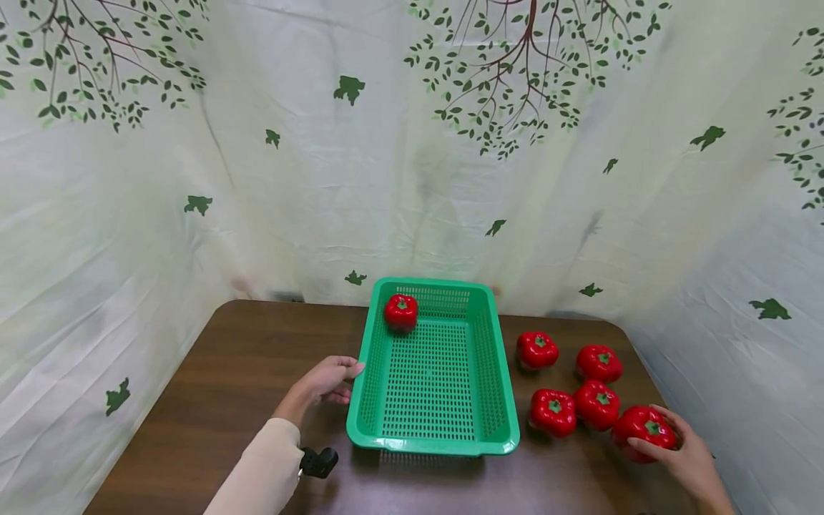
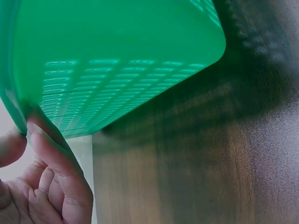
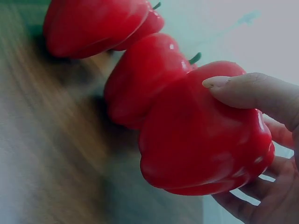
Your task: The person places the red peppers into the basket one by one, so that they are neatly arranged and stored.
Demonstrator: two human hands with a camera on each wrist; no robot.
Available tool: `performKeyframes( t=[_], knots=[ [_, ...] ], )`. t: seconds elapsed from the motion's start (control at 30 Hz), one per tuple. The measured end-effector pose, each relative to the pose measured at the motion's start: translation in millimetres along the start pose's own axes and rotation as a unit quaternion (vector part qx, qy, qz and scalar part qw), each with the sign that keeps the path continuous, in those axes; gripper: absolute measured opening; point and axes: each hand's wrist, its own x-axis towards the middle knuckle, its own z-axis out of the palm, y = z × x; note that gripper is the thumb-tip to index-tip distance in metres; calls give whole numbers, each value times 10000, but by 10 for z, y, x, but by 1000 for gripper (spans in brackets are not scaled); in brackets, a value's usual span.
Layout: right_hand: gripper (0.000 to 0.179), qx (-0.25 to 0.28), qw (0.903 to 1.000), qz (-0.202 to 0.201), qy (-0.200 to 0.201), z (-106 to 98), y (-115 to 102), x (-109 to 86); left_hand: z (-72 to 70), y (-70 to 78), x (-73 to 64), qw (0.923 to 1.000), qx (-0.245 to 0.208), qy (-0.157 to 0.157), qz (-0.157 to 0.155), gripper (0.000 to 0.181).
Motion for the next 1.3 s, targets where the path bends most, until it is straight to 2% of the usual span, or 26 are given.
performKeyframes(
  t=[0.27,0.5,1.0,1.17,1.3],
  knots=[
    [97,88,9998,-194,-63,-164,-132,50,-1,8,-10,10000,13,-5,-21,33],
    [92,-120,9976,-668,101,-242,-246,36,2,-10,-18,10000,17,-30,-11,34],
    [82,-213,9880,-1512,243,-276,-495,55,5,-4,6,9999,4,-70,99,31],
    [84,-387,9852,-1648,254,-253,-643,78,-2,-2,10,9999,1,-97,85,32],
    [84,-314,9821,-1848,196,-207,-797,92,-4,-18,15,9999,-33,-102,61,33]
  ],
)
